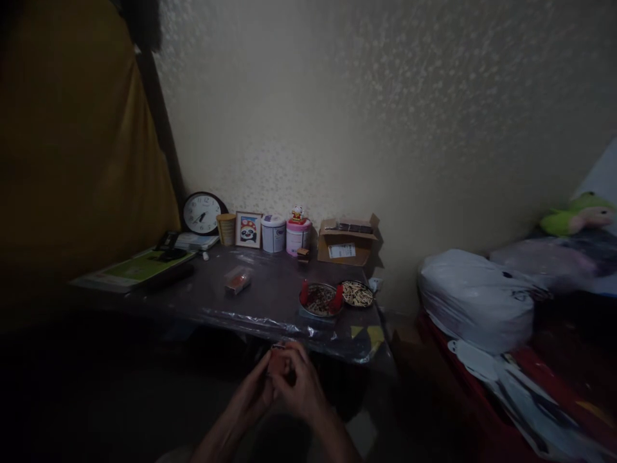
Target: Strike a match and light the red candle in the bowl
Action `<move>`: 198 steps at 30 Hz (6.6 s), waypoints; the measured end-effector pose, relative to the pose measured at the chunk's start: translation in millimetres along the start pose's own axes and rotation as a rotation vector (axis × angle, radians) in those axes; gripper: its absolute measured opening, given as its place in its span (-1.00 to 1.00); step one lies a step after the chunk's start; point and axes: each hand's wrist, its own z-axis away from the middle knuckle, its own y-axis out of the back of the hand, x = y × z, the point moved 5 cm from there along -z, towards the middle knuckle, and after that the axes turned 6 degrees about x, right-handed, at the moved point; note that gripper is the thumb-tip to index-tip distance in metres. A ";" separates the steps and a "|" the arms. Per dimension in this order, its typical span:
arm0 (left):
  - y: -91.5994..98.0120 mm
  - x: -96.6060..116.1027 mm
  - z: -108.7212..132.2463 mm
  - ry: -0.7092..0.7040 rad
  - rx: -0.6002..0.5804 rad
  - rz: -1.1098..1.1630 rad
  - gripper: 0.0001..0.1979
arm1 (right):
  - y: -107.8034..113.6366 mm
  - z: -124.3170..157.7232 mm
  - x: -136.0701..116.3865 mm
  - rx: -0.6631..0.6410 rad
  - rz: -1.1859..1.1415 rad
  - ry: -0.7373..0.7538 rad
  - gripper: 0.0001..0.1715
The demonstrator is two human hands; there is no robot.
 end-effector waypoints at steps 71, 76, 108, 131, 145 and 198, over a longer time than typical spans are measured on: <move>0.1 -8.8 5.0 0.132 0.087 -0.161 -0.78 | 20.5 0.5 11.8 -0.209 0.169 0.034 -0.86; -3.6 -6.3 6.7 0.132 0.077 -0.157 -0.77 | 27.1 -1.4 14.8 -0.166 0.152 0.009 -0.86; 3.0 -0.9 -1.6 -0.087 0.060 -0.273 -0.72 | 28.8 -7.8 6.7 -0.019 0.015 -0.084 -0.78; 2.1 5.4 -1.3 -0.245 0.115 -0.338 -0.71 | 16.0 -2.4 22.2 -0.040 0.063 -0.094 -0.84; 2.9 5.3 -3.3 -0.224 0.100 -0.347 -0.71 | 15.3 -2.6 19.8 -0.042 0.046 -0.104 -0.79; 0.7 18.4 1.7 -0.404 0.086 -0.361 -0.72 | 18.5 -7.2 24.6 0.160 -0.672 -0.532 -0.70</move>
